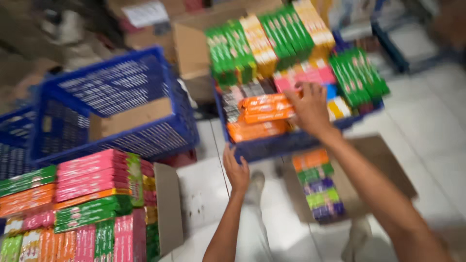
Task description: The person transfers stacks of packaged snacks from a blue crate into a cardboard box. They pick up items by hand and place them into the box, arranging them in rows.
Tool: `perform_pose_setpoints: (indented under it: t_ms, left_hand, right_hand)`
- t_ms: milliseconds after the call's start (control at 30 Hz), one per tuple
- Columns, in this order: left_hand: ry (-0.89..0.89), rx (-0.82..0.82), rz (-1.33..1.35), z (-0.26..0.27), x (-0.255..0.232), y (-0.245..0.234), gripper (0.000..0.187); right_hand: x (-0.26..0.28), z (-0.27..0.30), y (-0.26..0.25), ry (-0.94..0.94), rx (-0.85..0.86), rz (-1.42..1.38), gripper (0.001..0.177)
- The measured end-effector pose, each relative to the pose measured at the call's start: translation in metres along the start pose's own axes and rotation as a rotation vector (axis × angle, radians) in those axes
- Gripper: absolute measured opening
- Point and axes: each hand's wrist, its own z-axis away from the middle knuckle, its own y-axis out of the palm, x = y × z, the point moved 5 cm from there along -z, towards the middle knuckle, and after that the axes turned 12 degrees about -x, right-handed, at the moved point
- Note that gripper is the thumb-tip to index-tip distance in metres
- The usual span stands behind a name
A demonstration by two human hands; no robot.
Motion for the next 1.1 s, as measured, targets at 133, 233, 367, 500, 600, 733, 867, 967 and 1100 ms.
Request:
perform_pose_setpoints:
  t_ms: [133,233,367,500,600,733,867,967,1100]
  left_hand:
    - [-0.157,0.143,0.026,0.055,-0.004,0.008,0.046]
    - [-0.258,0.415,0.101,0.110,-0.011,0.049,0.031]
    - [-0.108,1.180,0.010,0.209,-0.025,0.121,0.029]
    - [0.251,1.560,-0.220,0.284,-0.030,0.162,0.058]
    - [0.269,1.652,-0.276,0.309,-0.029,0.178,0.076]
    - [0.268,1.744,-0.350,0.324,-0.027,0.186,0.083]
    - [0.295,1.831,-0.389,0.323,-0.034,0.192,0.079]
    - [0.267,1.869,-0.403,0.314,-0.042,0.193,0.076]
    - [0.282,1.856,-0.372,0.319,-0.039,0.197,0.076]
  right_hand:
    - [-0.046,0.088,-0.055,0.162,0.034,-0.127,0.080]
    - [-0.094,0.178,-0.055,0.322,0.127,-0.182,0.082]
    - [-0.128,0.292,-0.035,0.476,0.271,-0.194,0.082]
    - [-0.151,0.417,0.049,0.493,0.413,-0.088,0.081]
    - [-0.154,0.495,0.119,0.520,0.579,-0.062,0.083]
    - [-0.139,0.530,0.182,0.534,0.749,-0.021,0.074]
    - [-0.123,0.550,0.240,0.397,0.482,0.017,0.049]
    - [-0.110,0.558,0.266,0.400,0.350,0.084,0.044]
    - [-0.107,0.570,0.271,0.721,0.380,0.127,0.055]
